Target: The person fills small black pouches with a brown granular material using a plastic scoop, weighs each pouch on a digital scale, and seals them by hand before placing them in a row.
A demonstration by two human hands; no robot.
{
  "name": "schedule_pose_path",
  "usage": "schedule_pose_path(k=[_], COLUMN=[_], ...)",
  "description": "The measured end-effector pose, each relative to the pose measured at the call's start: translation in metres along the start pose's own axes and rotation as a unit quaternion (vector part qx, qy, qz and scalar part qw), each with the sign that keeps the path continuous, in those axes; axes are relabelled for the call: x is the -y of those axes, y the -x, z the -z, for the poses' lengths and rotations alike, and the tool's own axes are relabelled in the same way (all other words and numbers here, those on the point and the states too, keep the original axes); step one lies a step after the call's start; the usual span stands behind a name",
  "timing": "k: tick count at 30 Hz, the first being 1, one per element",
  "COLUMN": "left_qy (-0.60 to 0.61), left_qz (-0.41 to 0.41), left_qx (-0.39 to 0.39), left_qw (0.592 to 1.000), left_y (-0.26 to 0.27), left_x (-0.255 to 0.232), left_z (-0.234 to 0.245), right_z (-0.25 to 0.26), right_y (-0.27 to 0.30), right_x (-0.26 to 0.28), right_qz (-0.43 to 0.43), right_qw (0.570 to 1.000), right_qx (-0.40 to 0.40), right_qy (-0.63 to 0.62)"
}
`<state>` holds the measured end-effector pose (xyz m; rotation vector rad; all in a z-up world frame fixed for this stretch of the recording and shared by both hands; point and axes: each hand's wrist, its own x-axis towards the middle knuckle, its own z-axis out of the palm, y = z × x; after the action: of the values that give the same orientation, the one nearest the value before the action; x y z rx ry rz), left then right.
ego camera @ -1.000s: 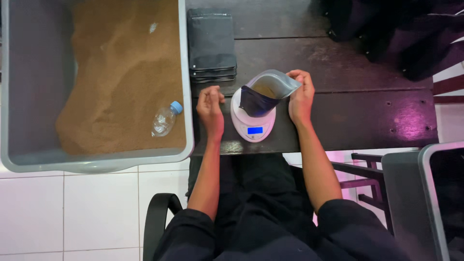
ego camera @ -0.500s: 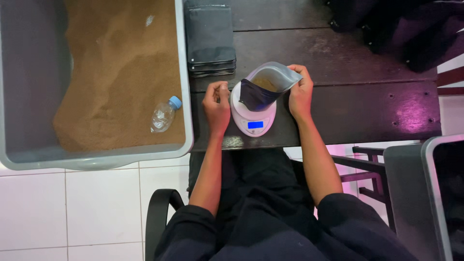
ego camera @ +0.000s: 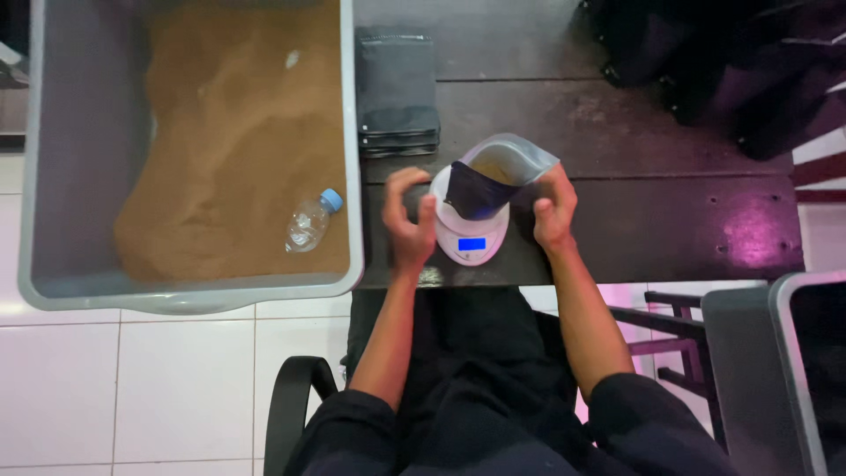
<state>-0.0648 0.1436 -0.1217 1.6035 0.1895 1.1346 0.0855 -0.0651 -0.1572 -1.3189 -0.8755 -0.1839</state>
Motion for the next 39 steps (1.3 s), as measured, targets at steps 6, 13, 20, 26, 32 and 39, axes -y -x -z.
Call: schedule_pose_path(k=[6,13,20,26,32,39], left_qy=[0.060,0.180,0.325,0.405,0.428,0.426], left_qz=[0.056,0.153,0.285,0.266,0.260,0.279], left_qx=[0.000,-0.079,-0.223,-0.238,-0.231,-0.240], left_qw=[0.997,0.968,0.874,0.842,0.834,0.826], left_y=[0.005,0.008,-0.013,-0.030,-0.030,-0.041], left_x=[-0.013,-0.025,-0.045,-0.076,-0.070,-0.102], left_z=[-0.037,-0.042,-0.042,-0.040,-0.036,-0.028], right_z=[-0.008,-0.036,-0.058,-0.066,-0.079,-0.094], right_y=[0.008,-0.024,-0.062,-0.100,-0.135,-0.158], right_x=[0.001,0.048,0.084,0.120,0.146,0.166], right_qz=[0.014,0.002,0.035,0.026,0.075,0.113], right_qw=[0.997,0.999,0.988,0.985,0.973,0.962], right_qx=[-0.006,0.054,0.126,0.143,0.193,0.227], right_qy=[0.078,0.002,0.087,0.087,0.106,0.103])
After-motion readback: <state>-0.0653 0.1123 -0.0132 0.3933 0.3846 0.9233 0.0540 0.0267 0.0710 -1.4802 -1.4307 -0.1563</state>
